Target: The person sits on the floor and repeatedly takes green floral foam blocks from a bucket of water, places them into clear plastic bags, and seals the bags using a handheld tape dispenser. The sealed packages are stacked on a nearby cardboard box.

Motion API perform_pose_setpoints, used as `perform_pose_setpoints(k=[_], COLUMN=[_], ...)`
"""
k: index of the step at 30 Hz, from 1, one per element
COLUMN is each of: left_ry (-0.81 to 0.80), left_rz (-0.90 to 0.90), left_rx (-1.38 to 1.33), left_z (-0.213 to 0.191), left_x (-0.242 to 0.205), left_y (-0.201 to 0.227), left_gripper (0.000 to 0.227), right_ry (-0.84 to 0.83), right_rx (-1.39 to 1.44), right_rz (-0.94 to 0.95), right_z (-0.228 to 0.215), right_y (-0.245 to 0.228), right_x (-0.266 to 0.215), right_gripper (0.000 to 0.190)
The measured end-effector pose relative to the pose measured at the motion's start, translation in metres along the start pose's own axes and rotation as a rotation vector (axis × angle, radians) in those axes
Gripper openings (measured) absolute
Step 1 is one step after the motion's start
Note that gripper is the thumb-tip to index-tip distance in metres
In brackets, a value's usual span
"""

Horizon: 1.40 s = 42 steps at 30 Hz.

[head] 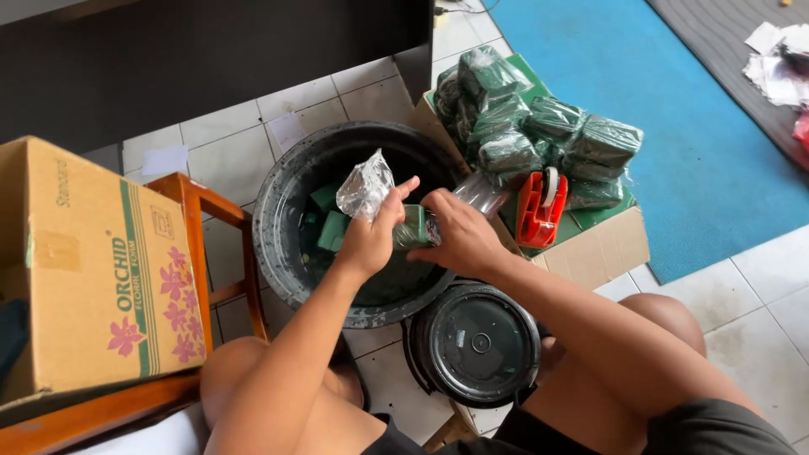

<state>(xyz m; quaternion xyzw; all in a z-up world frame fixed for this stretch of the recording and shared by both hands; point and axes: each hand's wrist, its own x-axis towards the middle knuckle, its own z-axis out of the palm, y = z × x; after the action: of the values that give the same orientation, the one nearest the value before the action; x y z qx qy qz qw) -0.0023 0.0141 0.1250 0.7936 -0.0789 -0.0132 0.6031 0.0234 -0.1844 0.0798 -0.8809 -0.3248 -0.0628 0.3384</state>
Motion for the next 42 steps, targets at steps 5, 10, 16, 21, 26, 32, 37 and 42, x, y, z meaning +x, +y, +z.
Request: perform_pose_setpoints(k=[5,10,16,21,26,32,37,42], left_ry=[0.176,0.138,-0.009,0.185,0.167,-0.011,-0.027,0.114], left_rz=[-0.320,-0.214,0.138,0.018,-0.258,-0.038,-0.019,-0.333], left_rx=[-0.062,-0.386,-0.352,-0.053,-0.248,-0.593,-0.174,-0.161], left_z=[-0.006,-0.004,-0.015,-0.005,-0.001,0.003,-0.010,0.007], left_x=[-0.006,0.002,-0.009,-0.008,0.004,0.006,0.001,0.010], left_y=[0.062,0.025,0.056,0.041,0.032,0.022,0.036,0.021], left_gripper=[0.051,0.053,0.043,0.049,0.053,0.047,0.048,0.050], right_ry=[0.127,-0.147,-0.523,-0.013,-0.095,-0.373,-0.184,-0.090], right_rx=[0.548,1.218,1.314,0.145,1.037,1.503,0.336,0.914], right_rz=[0.070,0.314,0.413,0.085,0.268,0.480,0.285,0.298], right_z=[0.006,-0.009,-0.016,-0.001,0.025,-0.006,-0.018,0.002], right_y=[-0.014,-0.007,-0.030,-0.027,0.014,-0.035,-0.034,-0.008], right_x=[-0.002,0.005,0.013,-0.001,-0.005,0.000,0.009,0.002], right_gripper=[0.055,0.052,0.078,0.064,0.049,0.066,0.088,0.054])
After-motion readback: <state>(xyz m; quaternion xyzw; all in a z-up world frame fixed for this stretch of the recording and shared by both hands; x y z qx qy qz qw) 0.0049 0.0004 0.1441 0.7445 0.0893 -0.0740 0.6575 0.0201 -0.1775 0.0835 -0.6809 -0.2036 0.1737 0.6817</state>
